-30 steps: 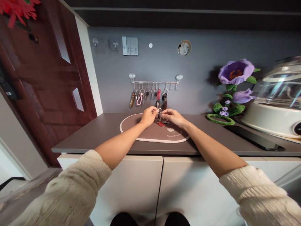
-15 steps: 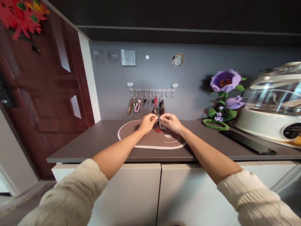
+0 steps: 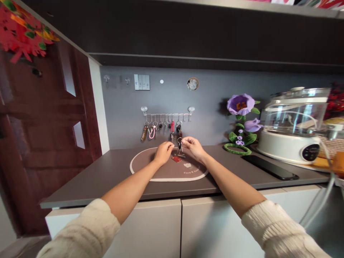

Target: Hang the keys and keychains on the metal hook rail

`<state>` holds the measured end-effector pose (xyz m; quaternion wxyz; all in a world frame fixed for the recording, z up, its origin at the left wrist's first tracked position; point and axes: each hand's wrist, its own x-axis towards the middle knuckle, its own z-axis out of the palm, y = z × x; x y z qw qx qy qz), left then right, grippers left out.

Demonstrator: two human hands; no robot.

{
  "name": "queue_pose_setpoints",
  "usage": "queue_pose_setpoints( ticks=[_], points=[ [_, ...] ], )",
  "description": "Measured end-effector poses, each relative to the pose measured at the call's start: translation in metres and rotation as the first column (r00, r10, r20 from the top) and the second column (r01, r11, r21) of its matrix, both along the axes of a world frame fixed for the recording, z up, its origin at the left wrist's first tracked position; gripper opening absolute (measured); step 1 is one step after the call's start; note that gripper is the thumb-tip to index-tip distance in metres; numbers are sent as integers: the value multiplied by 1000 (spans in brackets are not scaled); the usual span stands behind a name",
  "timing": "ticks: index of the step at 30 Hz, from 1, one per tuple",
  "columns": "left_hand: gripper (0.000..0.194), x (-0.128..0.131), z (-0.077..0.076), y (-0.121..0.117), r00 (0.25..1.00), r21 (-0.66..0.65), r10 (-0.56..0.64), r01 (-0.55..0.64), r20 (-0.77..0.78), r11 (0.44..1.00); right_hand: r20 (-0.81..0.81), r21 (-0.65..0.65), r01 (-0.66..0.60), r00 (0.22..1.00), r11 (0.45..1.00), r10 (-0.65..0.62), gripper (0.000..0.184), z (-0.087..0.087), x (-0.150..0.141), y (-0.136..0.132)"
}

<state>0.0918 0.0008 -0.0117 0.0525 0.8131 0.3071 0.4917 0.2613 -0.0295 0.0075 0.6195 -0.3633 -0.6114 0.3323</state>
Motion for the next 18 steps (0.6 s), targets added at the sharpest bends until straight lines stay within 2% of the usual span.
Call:
queue_pose_setpoints(
  ticks=[9, 18],
  points=[
    [22, -1, -4, 4, 995, 16, 60, -59, -79, 998, -75, 5, 182, 981, 983, -181, 34, 20, 9, 0],
    [23, -1, -7, 6, 992, -25, 82, -85, -95, 996, -172, -60, 137, 974, 989, -146, 22, 56, 20, 20]
  ],
)
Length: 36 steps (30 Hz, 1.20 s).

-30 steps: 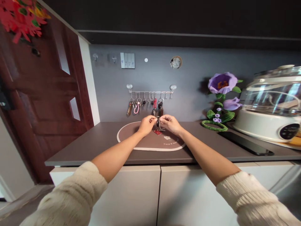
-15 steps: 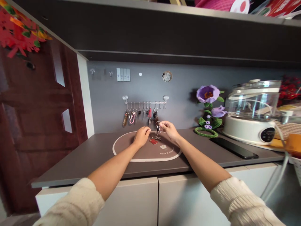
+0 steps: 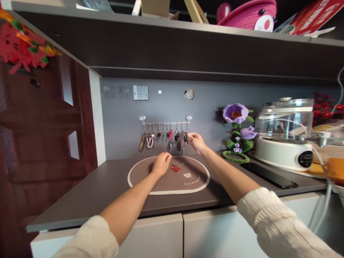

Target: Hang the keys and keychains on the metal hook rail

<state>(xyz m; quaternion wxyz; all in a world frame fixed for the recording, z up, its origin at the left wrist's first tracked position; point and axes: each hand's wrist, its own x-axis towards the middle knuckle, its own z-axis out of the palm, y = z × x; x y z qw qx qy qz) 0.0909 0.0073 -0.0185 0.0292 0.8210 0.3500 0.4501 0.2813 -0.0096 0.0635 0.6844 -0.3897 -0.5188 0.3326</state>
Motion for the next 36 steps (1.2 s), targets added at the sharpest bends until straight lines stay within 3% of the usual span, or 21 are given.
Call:
queue_pose_setpoints(
  ticks=[7, 17, 28, 36],
  points=[
    [21, 1, -1, 1, 1000, -9, -1, 1, 12, 1000, -115, -75, 68, 990, 995, -76, 7, 21, 0, 18],
    [22, 0, -3, 4, 1000, -10, 8, -8, 11, 1000, -109, -132, 135, 983, 982, -149, 16, 32, -6, 41],
    [21, 1, -2, 4, 1000, -40, 25, -24, 13, 999, -118, -177, 227, 961, 958, -249, 14, 23, -5, 63],
    [21, 0, -3, 5, 1000, -29, 24, -24, 11, 999, -77, -196, 267, 955, 943, -287, 15, 16, -5, 65]
  ],
)
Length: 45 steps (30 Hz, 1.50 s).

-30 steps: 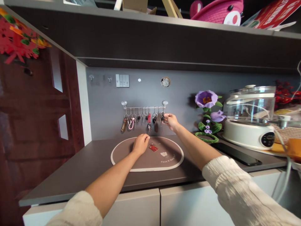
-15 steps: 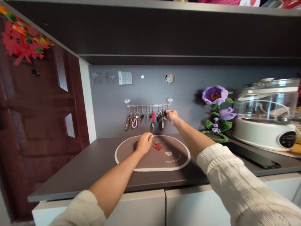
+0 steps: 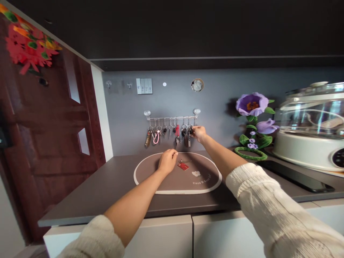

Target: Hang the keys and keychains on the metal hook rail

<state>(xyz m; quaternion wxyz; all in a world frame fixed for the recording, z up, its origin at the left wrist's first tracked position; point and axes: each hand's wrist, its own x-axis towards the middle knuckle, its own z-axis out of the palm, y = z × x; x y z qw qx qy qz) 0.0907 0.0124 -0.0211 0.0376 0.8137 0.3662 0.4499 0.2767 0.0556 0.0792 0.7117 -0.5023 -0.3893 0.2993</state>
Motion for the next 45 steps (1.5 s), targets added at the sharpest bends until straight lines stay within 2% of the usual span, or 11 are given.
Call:
queue_pose_setpoints(
  ticks=[7, 12, 16, 19, 22, 24, 27, 30, 33, 36, 45],
  points=[
    [22, 0, 2, -2, 1000, 11, 2, -2, -2, 1000, 73, -21, 28, 997, 999, -26, 16, -4, 2, -3],
    [22, -1, 2, -3, 1000, 7, 1, -1, 1, 1000, 169, -20, 154, 974, 988, -149, 8, -10, 5, -8],
    [22, -1, 1, -1, 1000, 10, 3, -3, 10, 1000, 276, 12, 274, 924, 962, -267, 6, -14, 0, -18],
    [21, -1, 1, 0, 1000, 24, 1, -2, 15, 1000, 330, 35, 272, 905, 962, -268, 7, -17, -7, -28],
    [20, -3, 2, -1, 1000, 26, 4, -4, 15, 1000, 346, 57, 206, 914, 977, -213, 7, -23, -16, -38],
    [20, -3, 3, -1, 1000, 18, 15, -15, 12, 1000, 379, 49, 108, 918, 993, -118, 10, -30, -22, -45],
    [19, -4, 3, 0, 1000, 15, 22, -22, 7, 1000, 435, 8, -53, 899, 999, 44, 12, -46, -29, -54],
    [19, -5, 3, 1, 1000, 20, 18, -18, -4, 1000, 466, -14, -129, 877, 992, 120, 10, -65, -30, -59],
    [18, -6, 2, 3, 1000, 15, 14, -14, -8, 1000, 546, -52, -175, 819, 983, 175, 15, -81, -26, -59],
    [18, -7, 3, 3, 1000, -4, 10, -10, -15, 1000, 624, -145, -227, 734, 963, 267, 19, -91, -20, -57],
    [17, -8, 4, 1, 996, -32, -17, 14, -91, 999, 678, -289, -384, 565, 877, 470, 24, -97, -15, -51]
  ],
)
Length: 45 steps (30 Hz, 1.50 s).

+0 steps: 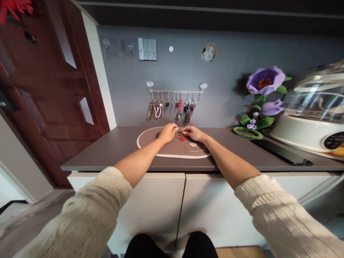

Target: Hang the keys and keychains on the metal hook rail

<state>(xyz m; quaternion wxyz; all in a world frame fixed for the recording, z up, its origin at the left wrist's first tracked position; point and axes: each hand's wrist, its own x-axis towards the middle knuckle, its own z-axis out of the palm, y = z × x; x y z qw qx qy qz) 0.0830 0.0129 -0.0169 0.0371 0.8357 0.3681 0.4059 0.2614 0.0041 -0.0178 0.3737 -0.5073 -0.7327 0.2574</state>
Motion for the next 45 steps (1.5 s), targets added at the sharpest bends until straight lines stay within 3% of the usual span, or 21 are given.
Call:
queue_pose_setpoints(
  ticks=[4, 12, 19, 27, 33, 38, 45],
  points=[
    [17, 0, 0, -1, 999, -10, 5, -5, -38, 1000, 67, -18, -84, 994, 996, 85, 28, 1, 1, 4],
    [17, 0, -1, 1, 998, -13, -24, 23, -56, 1000, 124, 5, -63, 990, 998, 62, 28, 5, 1, 5],
    [18, 1, 1, 0, 998, -4, -50, 50, -31, 999, -41, -43, -52, 998, 998, 50, 24, 12, -4, -2],
    [19, 0, 7, -7, 998, 2, -57, 57, 25, 998, -119, 15, 16, 993, 1000, -14, 24, 24, -11, -16],
    [18, 0, 8, -3, 990, 19, -113, 111, 88, 994, -264, 28, -64, 962, 998, 69, 25, 31, -15, -22],
    [14, 3, 8, -1, 961, -49, -175, 189, 213, 981, -366, 31, -127, 922, 991, 129, 30, 31, -17, -23],
    [12, 4, 10, -1, 894, -145, -153, 233, 422, 962, -500, 7, -191, 850, 982, 169, 29, 30, -22, -25]
  ],
)
